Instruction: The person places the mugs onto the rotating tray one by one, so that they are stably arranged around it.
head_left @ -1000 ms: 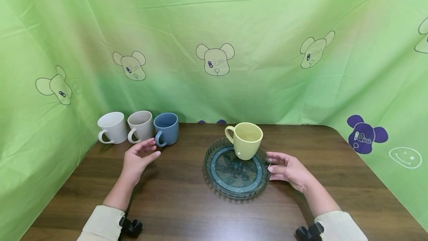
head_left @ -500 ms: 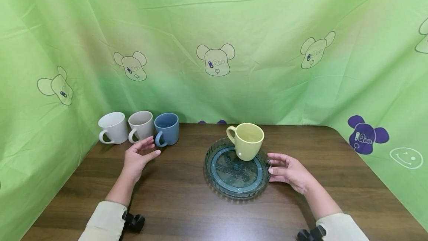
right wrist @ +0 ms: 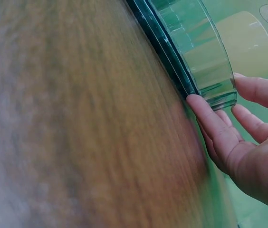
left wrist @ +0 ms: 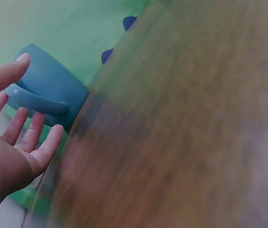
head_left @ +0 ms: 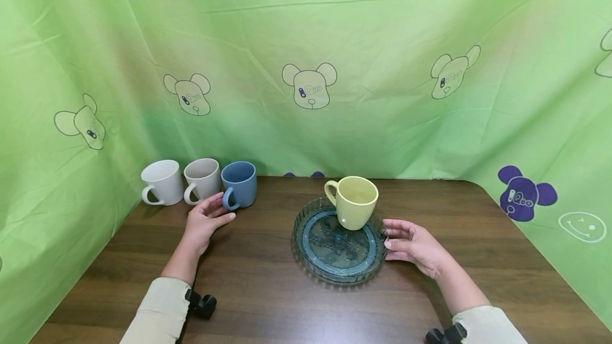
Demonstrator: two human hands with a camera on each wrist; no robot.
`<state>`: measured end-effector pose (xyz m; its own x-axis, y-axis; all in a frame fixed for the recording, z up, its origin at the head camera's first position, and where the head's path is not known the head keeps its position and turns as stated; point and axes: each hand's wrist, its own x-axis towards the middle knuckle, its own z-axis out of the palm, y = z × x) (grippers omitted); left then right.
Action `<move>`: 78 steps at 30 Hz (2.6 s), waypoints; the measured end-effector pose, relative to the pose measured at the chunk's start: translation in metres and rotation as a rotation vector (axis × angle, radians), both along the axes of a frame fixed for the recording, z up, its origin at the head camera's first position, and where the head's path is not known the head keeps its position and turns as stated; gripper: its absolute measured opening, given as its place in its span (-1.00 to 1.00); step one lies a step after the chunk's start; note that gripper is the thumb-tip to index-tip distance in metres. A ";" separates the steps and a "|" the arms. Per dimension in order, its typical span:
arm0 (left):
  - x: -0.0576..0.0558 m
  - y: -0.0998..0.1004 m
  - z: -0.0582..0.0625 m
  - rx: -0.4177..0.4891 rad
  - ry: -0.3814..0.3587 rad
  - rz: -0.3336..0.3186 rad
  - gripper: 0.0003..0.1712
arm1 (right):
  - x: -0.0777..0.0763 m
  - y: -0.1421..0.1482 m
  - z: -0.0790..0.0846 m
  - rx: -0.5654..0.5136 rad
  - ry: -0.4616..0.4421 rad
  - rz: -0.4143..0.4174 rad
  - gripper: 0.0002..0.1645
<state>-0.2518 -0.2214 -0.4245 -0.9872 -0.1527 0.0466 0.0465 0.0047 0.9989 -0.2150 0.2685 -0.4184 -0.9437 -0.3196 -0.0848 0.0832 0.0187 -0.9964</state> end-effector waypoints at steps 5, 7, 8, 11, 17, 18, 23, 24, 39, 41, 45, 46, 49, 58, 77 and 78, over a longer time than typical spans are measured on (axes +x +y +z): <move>-0.003 0.002 -0.001 0.091 -0.071 -0.012 -0.22 | 0.000 0.000 0.000 0.001 0.000 -0.001 -0.15; -0.005 0.003 -0.002 0.110 -0.084 -0.013 -0.25 | 0.000 0.000 0.000 0.000 0.000 0.001 -0.15; -0.006 0.003 -0.002 0.119 -0.086 -0.014 -0.26 | 0.000 0.000 0.000 0.000 0.001 0.001 -0.15; -0.008 0.003 -0.004 0.154 -0.091 -0.017 -0.32 | 0.000 0.000 -0.001 -0.003 0.003 0.003 -0.16; -0.013 0.005 -0.007 0.224 -0.082 0.009 -0.46 | -0.001 0.000 -0.002 -0.006 0.006 0.005 -0.16; -0.014 0.006 -0.007 0.230 -0.078 0.018 -0.50 | -0.001 0.000 -0.002 -0.005 0.007 0.005 -0.16; -0.016 0.008 -0.007 0.235 -0.057 0.063 -0.62 | -0.001 0.000 -0.002 0.001 0.006 0.003 -0.16; -0.016 0.008 -0.007 0.233 -0.056 0.074 -0.62 | -0.001 0.001 -0.002 0.002 0.006 0.003 -0.16; -0.016 0.010 -0.010 0.141 -0.003 0.157 -0.53 | -0.002 0.001 -0.002 0.000 0.002 0.001 -0.17; -0.016 0.010 -0.011 0.162 0.012 0.157 -0.52 | -0.002 0.001 -0.002 0.000 0.000 0.001 -0.17; -0.016 0.010 -0.013 0.199 0.052 0.167 -0.53 | -0.002 0.001 -0.002 -0.002 -0.001 0.001 -0.16; -0.016 0.010 -0.013 0.206 0.062 0.171 -0.53 | -0.002 0.001 -0.002 -0.002 -0.002 0.000 -0.17; -0.016 0.010 -0.014 0.222 0.080 0.178 -0.56 | -0.002 0.001 -0.003 -0.004 -0.002 0.002 -0.17; -0.014 0.011 -0.012 0.227 0.103 0.177 -0.56 | -0.001 0.002 -0.003 -0.007 -0.005 0.009 -0.17; -0.001 0.019 0.001 0.285 0.147 0.098 -0.65 | 0.002 -0.002 0.001 -0.017 -0.012 -0.015 -0.15; -0.001 0.020 0.001 0.288 0.148 0.093 -0.65 | 0.003 -0.003 0.001 -0.017 -0.011 -0.017 -0.15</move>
